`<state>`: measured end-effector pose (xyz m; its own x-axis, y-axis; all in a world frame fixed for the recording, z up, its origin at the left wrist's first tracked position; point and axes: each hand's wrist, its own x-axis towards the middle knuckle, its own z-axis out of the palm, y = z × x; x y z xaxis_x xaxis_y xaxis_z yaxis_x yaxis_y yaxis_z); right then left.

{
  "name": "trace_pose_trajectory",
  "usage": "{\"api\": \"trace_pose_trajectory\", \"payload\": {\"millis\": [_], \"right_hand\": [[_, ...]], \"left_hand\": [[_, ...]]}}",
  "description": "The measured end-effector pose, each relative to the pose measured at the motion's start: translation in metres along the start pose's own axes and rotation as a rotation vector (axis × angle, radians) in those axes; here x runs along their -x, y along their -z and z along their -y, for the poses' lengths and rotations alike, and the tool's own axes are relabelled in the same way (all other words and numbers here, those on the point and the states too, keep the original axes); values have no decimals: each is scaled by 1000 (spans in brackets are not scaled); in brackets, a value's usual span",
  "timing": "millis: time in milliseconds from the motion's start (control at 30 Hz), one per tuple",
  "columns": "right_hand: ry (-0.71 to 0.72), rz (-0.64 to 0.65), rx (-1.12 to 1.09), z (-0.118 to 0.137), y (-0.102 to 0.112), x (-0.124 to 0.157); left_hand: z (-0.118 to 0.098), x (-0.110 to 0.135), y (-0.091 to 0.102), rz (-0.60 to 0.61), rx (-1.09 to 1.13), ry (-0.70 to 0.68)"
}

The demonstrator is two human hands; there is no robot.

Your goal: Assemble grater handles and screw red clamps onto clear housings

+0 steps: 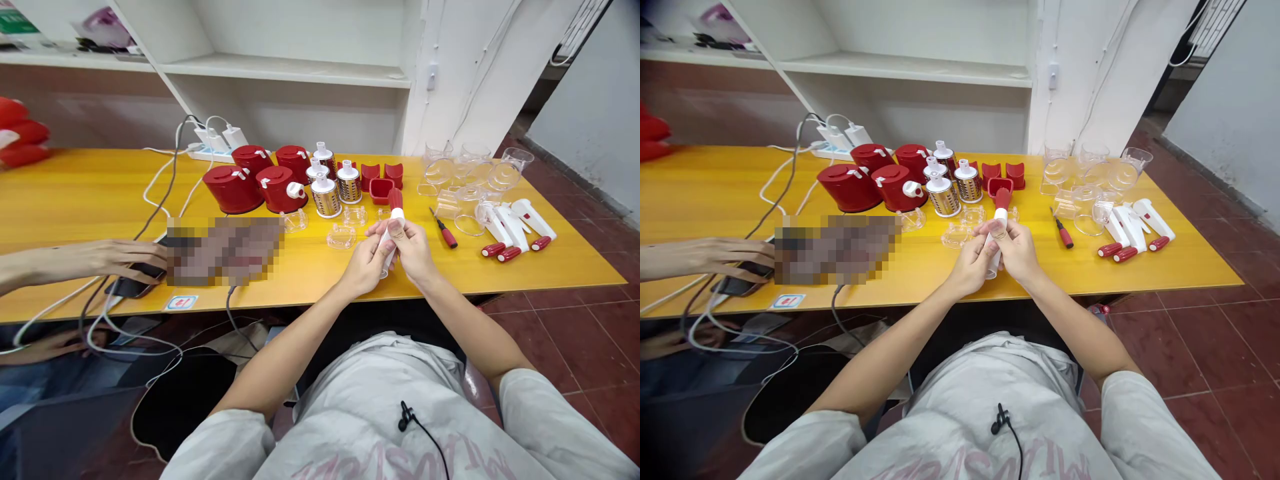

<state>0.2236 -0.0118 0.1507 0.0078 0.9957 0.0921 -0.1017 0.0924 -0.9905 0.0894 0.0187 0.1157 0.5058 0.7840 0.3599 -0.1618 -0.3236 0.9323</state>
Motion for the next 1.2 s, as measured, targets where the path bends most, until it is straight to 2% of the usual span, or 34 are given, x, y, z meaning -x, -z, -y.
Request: {"api": "trace_pose_trajectory", "payload": {"millis": [133, 333, 433, 533, 600, 667, 800, 900, 1200], "right_hand": [[6, -6, -14, -3, -2, -1], [-27, 59, -8, 2, 4, -3], [-37, 80, 7, 7, 14, -7], [-34, 86, 27, 11, 26, -11], [-39, 119, 50, 12, 33, -12], [-51, 183, 79, 11, 36, -13], [-62, 284, 121, 4, 37, -16], [-62, 272, 145, -1, 37, -18], [-81, 154, 187, 1, 35, -9]], "left_hand": [[0, 1, 0, -12, -6, 11], [1, 0, 0, 18, 92, 61], [-1, -2, 2, 91, 181, 129], [-3, -5, 7, 216, 277, 261], [-3, -5, 10, 253, 312, 345], [-2, -6, 11, 234, 311, 374], [4, -6, 12, 124, 264, 324], [7, -7, 15, 118, 245, 322], [3, -5, 17, 249, 282, 383]]}}
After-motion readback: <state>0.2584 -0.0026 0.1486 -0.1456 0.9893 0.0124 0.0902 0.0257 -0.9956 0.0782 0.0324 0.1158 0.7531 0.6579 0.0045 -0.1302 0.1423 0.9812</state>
